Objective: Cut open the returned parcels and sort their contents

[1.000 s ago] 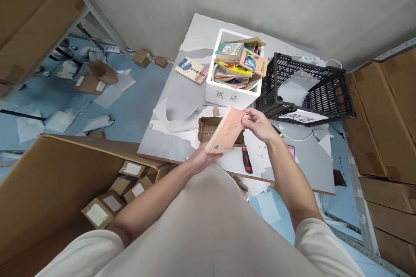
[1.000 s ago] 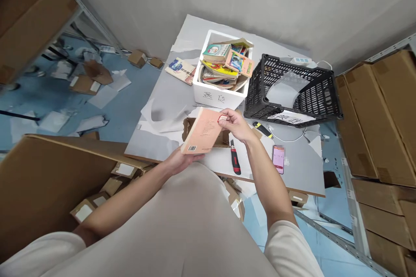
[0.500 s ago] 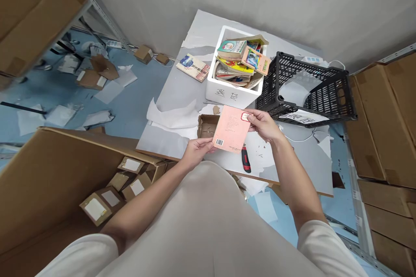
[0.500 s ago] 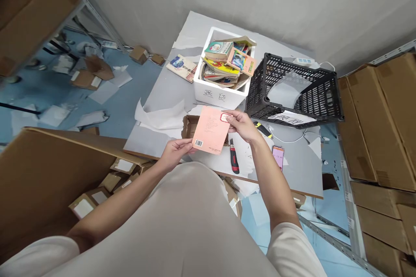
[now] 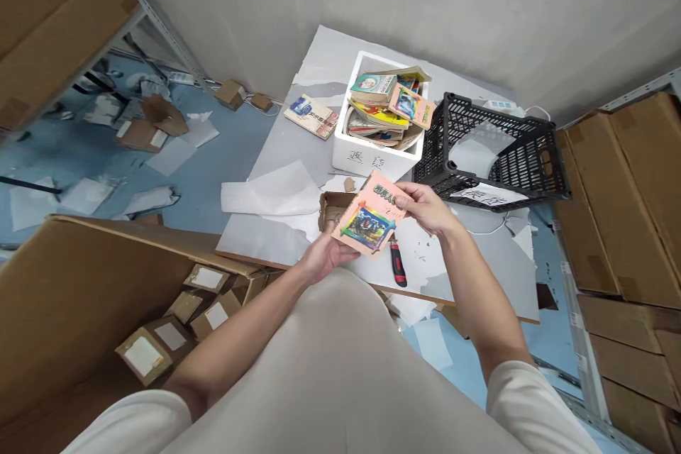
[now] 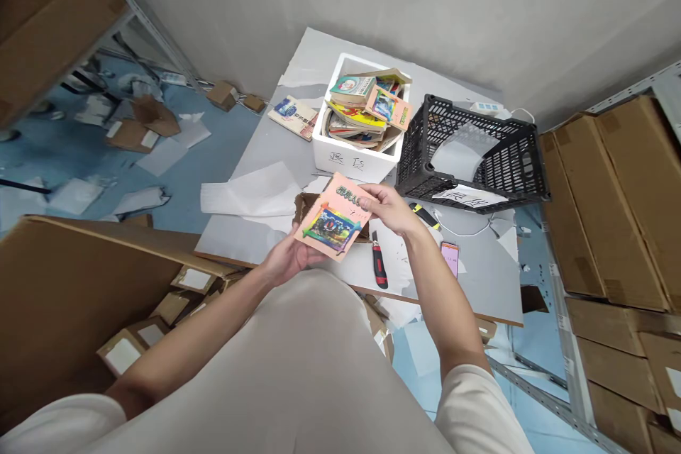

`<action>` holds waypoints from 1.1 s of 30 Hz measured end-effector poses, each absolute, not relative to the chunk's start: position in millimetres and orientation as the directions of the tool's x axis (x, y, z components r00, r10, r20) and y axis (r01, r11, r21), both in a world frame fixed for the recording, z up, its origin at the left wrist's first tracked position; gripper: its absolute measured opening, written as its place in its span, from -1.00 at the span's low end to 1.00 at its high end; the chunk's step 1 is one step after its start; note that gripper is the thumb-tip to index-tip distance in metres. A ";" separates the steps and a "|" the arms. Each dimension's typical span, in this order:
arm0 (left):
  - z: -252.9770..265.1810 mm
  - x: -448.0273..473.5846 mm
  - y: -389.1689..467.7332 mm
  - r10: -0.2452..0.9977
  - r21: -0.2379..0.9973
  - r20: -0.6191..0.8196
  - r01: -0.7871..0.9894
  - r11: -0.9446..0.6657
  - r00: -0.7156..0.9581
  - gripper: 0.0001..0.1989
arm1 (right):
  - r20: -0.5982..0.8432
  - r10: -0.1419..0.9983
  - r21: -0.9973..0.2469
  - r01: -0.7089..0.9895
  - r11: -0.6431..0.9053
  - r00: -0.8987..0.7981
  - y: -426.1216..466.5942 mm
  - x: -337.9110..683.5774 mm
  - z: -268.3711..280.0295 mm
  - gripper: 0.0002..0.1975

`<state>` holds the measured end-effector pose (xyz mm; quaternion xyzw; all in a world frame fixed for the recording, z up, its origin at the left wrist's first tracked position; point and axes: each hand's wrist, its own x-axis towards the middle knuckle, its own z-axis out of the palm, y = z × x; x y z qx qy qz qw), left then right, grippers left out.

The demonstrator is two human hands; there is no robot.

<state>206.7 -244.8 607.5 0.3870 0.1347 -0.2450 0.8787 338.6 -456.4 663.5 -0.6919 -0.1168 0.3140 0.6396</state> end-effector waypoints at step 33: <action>596.6 217.9 -202.6 0.300 0.870 -0.479 0.400 0.289 0.825 -0.51 | -0.107 -0.203 -0.976 -0.064 0.208 0.973 -473.5 521.2 640.6 -0.82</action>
